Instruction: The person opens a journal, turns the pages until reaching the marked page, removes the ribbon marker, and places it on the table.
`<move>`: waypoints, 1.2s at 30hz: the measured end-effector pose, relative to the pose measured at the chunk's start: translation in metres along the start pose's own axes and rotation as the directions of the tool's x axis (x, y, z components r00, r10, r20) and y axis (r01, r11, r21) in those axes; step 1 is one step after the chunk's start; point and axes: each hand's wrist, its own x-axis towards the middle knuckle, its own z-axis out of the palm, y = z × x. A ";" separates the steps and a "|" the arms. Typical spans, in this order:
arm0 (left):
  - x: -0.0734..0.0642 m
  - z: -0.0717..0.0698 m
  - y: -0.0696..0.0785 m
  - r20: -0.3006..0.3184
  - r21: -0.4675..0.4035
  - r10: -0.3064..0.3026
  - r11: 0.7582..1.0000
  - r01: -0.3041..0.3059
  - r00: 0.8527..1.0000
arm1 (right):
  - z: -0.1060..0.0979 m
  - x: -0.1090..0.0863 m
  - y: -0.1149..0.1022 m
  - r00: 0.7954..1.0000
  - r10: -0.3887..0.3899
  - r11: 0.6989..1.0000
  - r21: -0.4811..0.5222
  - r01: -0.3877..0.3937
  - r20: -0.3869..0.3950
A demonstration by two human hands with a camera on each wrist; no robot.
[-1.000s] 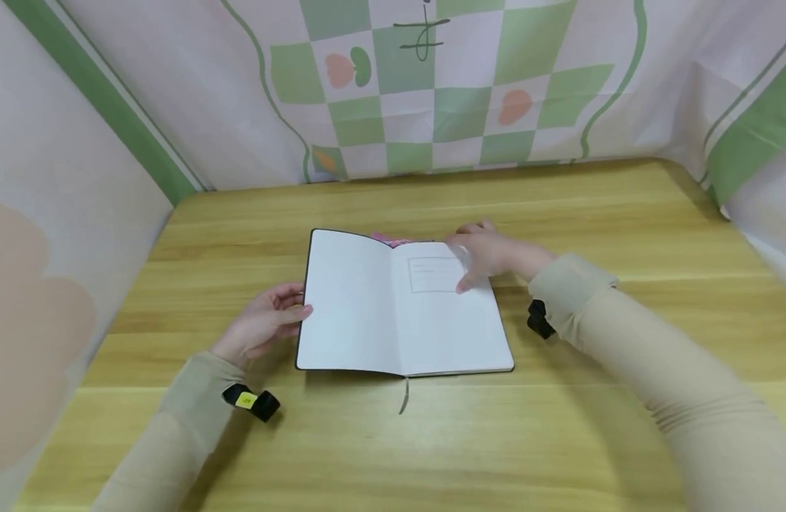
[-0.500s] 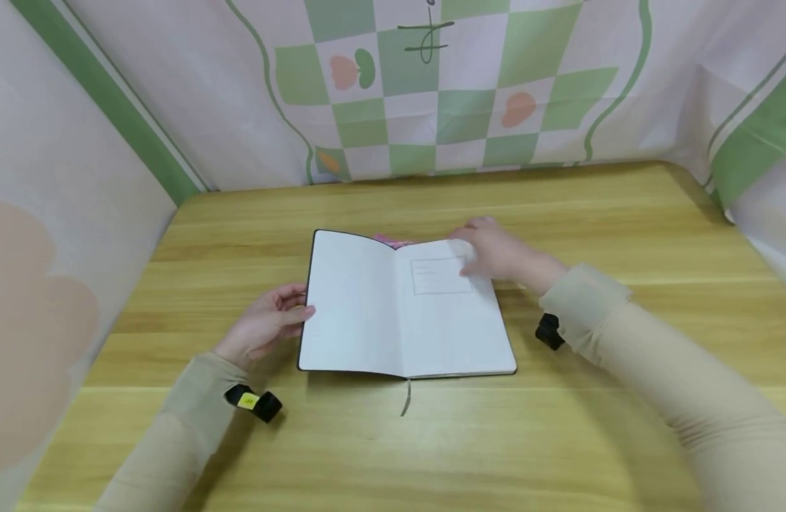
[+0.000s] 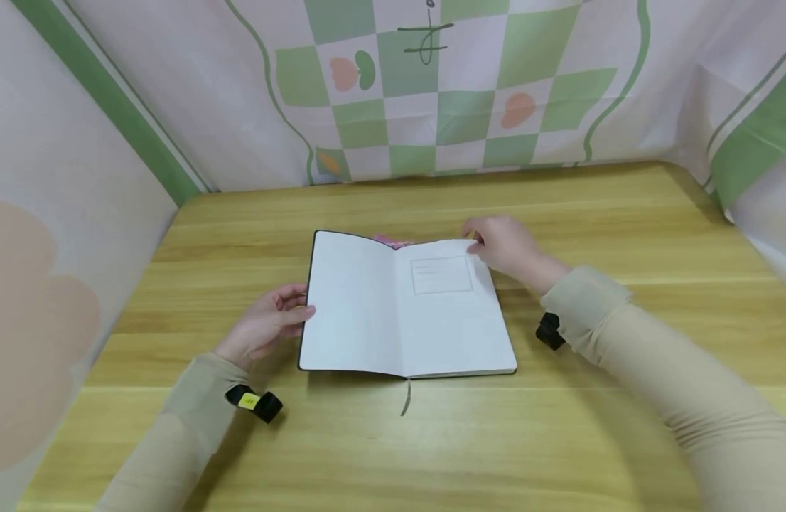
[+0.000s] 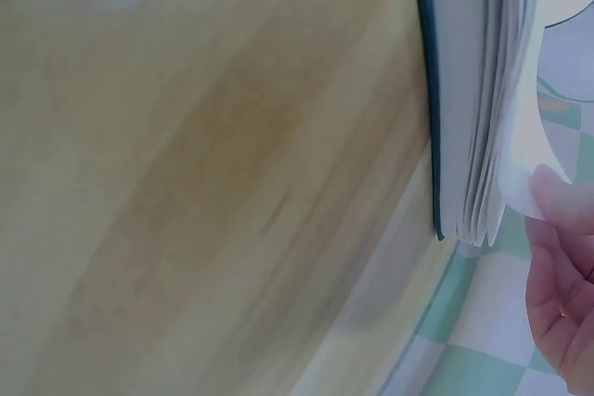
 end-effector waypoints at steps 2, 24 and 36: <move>0.000 0.000 0.000 -0.003 -0.005 -0.001 1.000 0.001 1.000 | 0.000 0.000 0.000 1.000 -0.003 1.000 0.004 0.003 0.001; -0.001 -0.001 -0.002 -0.003 -0.024 0.047 0.999 -0.047 0.999 | -0.004 -0.011 0.002 0.973 0.219 0.852 0.473 -0.225 0.069; -0.005 -0.001 0.002 0.025 -0.034 0.088 0.996 -0.088 0.996 | -0.015 -0.036 -0.014 0.951 0.121 0.363 0.879 -0.309 0.284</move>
